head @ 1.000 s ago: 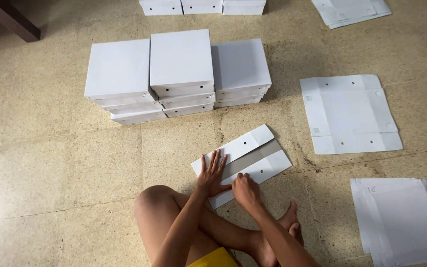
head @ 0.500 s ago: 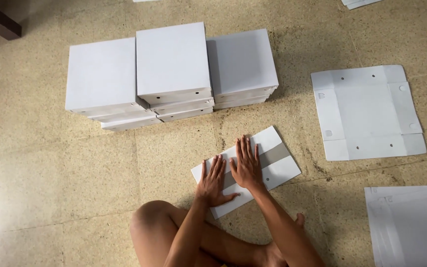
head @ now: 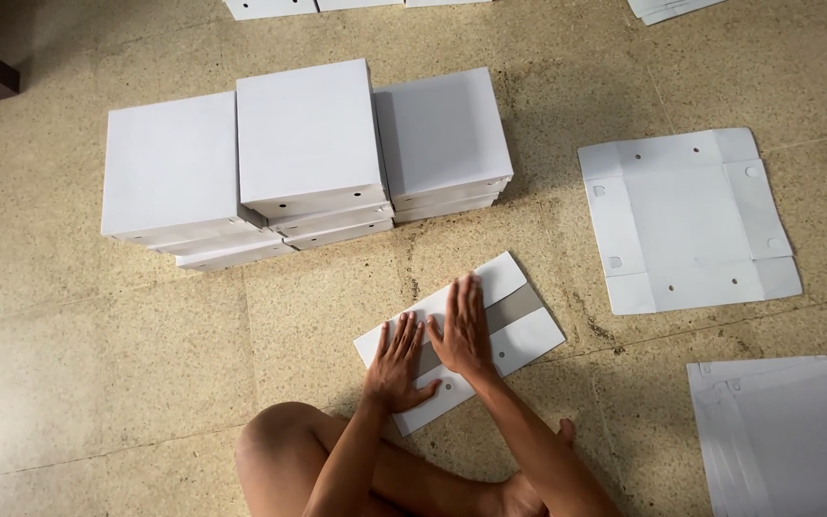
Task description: The person sits on the floor and assembles white cardboard boxes by folding flat sheets along pre-scored lines. They fold the sides up, tuck flaps into slots, and stack the completed boxes. The person handles multiple flat sheets and finished boxes during the process.
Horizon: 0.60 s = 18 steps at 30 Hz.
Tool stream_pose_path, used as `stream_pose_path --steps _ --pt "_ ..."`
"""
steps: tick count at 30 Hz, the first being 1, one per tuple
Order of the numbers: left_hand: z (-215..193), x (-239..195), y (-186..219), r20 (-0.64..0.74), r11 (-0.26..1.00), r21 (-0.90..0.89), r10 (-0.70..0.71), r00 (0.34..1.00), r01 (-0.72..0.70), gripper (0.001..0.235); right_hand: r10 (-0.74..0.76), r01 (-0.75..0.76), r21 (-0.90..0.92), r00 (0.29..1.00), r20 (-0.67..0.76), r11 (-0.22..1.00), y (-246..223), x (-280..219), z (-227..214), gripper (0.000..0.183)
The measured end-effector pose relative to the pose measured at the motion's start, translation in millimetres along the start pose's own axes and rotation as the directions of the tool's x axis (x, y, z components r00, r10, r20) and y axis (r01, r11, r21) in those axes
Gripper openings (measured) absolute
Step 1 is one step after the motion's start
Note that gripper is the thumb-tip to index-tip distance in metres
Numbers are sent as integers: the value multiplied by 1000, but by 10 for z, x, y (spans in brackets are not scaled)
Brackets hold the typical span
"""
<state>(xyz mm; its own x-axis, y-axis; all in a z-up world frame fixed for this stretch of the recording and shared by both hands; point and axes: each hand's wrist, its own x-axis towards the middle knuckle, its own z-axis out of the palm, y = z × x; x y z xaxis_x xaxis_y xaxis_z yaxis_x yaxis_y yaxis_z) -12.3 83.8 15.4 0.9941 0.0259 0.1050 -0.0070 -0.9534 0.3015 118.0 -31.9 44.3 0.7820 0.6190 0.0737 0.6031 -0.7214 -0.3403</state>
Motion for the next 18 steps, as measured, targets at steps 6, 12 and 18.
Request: stream_pose_path --steps 6,12,18 --pt "15 -1 -19 37 999 -5 -34 999 34 109 19 -20 -103 1000 -13 994 14 -5 122 78" --pt "27 4 -30 83 999 -5 -42 996 42 108 28 -28 0 999 -23 1000 3 -24 -18 77" --pt "-1 19 -20 87 996 -61 -66 994 71 104 41 -36 66 997 -66 997 -10 -44 -54 77"
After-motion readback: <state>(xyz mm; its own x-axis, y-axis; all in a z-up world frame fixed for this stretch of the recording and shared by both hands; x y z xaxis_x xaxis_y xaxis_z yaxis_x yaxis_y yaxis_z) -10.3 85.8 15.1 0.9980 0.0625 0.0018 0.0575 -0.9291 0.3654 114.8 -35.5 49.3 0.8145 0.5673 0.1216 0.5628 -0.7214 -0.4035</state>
